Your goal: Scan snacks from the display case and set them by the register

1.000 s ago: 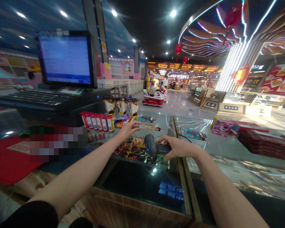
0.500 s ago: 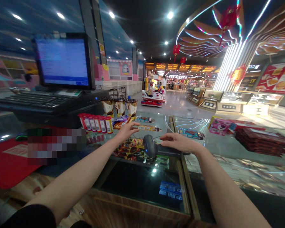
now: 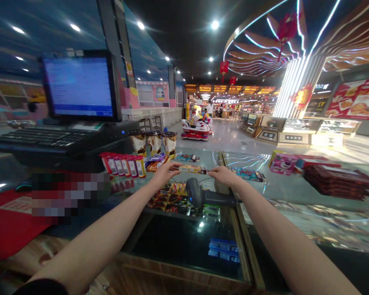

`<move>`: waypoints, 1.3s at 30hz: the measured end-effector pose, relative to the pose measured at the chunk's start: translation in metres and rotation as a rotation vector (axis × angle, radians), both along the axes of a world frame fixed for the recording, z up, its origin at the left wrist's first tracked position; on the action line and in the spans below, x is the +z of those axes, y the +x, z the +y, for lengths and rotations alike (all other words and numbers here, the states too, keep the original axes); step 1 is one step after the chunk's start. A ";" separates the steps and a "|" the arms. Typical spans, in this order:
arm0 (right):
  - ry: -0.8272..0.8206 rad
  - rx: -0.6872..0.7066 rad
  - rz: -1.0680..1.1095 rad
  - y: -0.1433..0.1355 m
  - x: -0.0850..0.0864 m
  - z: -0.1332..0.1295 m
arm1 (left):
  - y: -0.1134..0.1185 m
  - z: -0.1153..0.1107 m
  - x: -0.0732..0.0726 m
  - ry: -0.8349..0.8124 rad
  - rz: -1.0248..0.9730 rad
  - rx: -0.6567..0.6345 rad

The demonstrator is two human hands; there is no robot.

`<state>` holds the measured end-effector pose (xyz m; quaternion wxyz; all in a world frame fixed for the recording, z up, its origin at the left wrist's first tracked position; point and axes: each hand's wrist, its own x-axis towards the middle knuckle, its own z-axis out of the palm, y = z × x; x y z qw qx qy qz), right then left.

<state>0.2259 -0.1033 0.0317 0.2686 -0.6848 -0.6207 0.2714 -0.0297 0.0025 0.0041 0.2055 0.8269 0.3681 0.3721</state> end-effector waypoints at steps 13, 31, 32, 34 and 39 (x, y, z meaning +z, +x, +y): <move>0.028 -0.109 -0.042 -0.017 -0.003 0.028 | 0.001 -0.004 0.004 -0.035 -0.016 -0.007; 0.068 -0.169 0.146 -0.013 0.002 0.040 | 0.027 0.010 0.008 -0.126 -0.087 0.078; 0.073 -0.169 0.146 -0.013 0.003 0.042 | 0.029 0.013 0.008 -0.133 -0.091 0.068; 0.080 -0.167 0.145 -0.012 0.003 0.047 | 0.031 0.018 0.009 -0.148 -0.102 0.052; 0.110 -0.145 0.140 -0.011 0.004 0.066 | 0.034 0.034 0.008 -0.206 -0.129 0.100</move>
